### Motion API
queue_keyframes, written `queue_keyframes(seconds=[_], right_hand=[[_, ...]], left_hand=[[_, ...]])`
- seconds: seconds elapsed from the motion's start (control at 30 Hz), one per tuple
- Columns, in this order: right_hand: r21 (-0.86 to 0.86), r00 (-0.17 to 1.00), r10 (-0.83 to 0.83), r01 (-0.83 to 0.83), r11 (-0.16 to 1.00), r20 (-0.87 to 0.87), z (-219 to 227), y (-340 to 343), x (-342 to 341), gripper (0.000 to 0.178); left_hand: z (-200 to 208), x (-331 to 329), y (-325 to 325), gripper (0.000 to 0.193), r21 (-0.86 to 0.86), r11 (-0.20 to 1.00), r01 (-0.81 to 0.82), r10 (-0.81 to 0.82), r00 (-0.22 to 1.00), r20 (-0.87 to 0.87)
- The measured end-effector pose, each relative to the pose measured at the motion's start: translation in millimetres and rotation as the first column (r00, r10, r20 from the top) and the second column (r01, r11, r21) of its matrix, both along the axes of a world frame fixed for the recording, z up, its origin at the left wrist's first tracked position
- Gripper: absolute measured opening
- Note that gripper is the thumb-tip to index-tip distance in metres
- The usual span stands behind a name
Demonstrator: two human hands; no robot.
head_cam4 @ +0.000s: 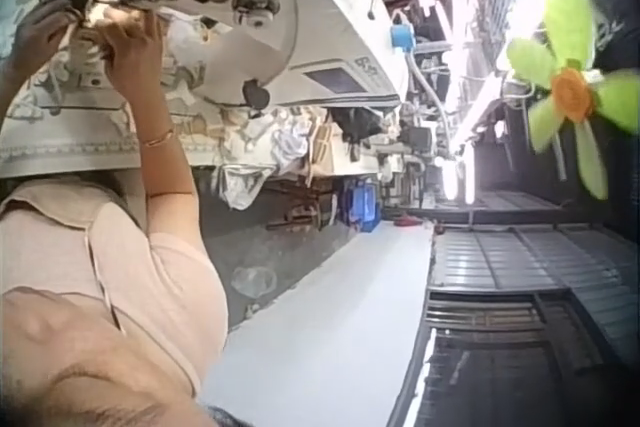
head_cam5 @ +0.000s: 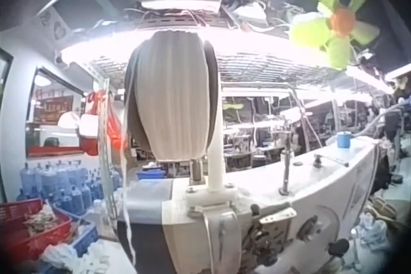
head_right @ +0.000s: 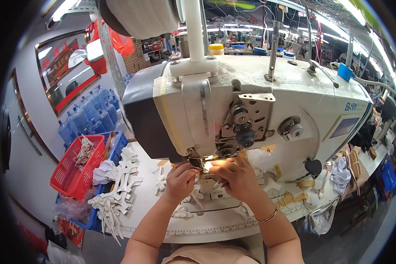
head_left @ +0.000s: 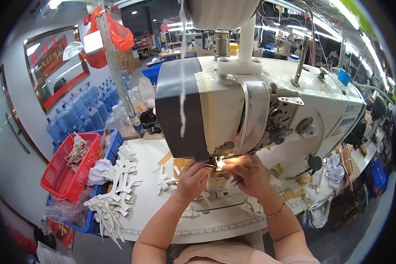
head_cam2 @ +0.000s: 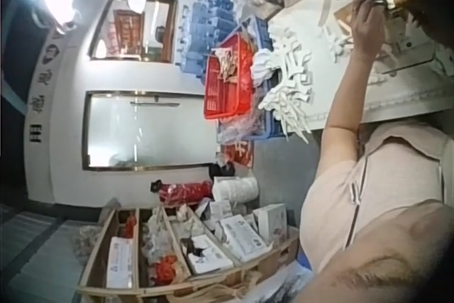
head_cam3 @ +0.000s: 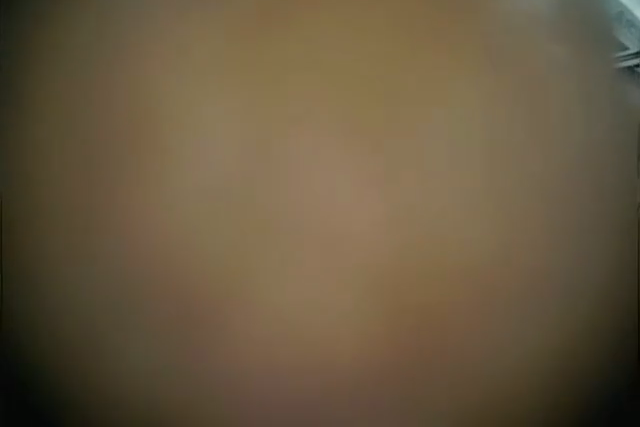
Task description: Stitching pieces of shoe upper material using a sewing machine.
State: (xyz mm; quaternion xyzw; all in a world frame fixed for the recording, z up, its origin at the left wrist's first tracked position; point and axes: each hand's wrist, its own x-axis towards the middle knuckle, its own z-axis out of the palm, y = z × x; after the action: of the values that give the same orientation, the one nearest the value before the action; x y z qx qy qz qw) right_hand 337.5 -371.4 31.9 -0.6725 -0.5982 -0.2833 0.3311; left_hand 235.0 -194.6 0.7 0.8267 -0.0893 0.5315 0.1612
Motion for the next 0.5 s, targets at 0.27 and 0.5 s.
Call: queue_keyframes(seconds=[0.27,0.5], right_hand=[[-0.034,0.999,-0.016,0.014,0.999,-0.043,4.3,-3.3,1.3,0.044],[0.062,0.811,-0.026,0.077,0.995,-0.585,-9.7,-31.0,8.5,0.021]], left_hand=[[-5.5,3.7,4.5,0.015,0.008,1.000,0.020,-0.020,1.000,0.016],[-8.8,6.4,6.8,0.018,0.046,0.995,0.084,-0.087,0.993,0.078]])
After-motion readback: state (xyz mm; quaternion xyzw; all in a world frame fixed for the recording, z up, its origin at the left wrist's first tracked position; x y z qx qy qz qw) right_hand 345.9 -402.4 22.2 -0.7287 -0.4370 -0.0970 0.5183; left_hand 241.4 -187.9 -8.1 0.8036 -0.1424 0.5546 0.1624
